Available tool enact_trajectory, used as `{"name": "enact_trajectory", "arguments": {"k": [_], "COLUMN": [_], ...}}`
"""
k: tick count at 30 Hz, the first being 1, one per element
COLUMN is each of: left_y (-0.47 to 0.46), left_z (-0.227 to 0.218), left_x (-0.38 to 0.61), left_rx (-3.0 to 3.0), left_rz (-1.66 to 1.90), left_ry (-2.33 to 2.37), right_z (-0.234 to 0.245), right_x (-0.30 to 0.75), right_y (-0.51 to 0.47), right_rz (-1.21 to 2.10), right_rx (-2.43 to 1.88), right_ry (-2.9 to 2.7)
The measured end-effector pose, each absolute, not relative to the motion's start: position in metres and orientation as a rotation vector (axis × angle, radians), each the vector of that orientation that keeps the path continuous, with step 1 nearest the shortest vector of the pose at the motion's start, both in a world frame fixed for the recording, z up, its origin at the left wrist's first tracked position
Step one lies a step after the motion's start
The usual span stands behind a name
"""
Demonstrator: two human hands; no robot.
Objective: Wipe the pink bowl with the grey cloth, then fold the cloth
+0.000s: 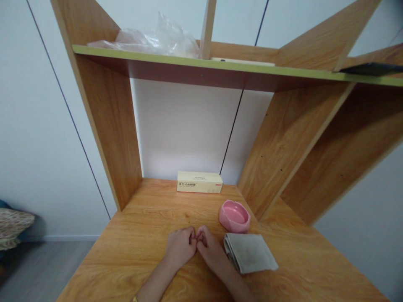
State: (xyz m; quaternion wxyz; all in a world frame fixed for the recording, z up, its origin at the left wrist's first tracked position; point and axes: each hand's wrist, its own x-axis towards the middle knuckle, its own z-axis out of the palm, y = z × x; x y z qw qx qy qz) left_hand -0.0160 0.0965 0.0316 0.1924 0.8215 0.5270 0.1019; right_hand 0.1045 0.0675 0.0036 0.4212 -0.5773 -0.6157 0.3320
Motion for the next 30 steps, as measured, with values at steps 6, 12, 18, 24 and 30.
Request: {"name": "enact_trajectory", "arguments": {"k": [6, 12, 18, 24, 30], "left_y": [0.096, 0.095, 0.095, 0.096, 0.096], "left_z": [0.029, 0.031, 0.031, 0.028, 0.028], "left_x": [-0.016, -0.016, -0.017, -0.016, -0.016], "left_rx": [2.316, 2.304, 2.318, 2.325, 2.327], "left_rz": [0.302, 0.314, 0.315, 0.297, 0.317], "left_ry": [1.468, 1.459, 1.456, 1.453, 1.449], "right_z": [0.002, 0.003, 0.006, 0.009, 0.012], "right_x": [0.104, 0.103, 0.102, 0.101, 0.100], "right_y": [0.066, 0.064, 0.063, 0.063, 0.061], "right_rz": [0.792, 0.745, 0.716, 0.727, 0.727], "right_rx": [-1.445, -1.471, -1.448, -1.431, -1.430], "right_ry": [-1.556, -1.563, -1.606, -1.609, -1.628]}}
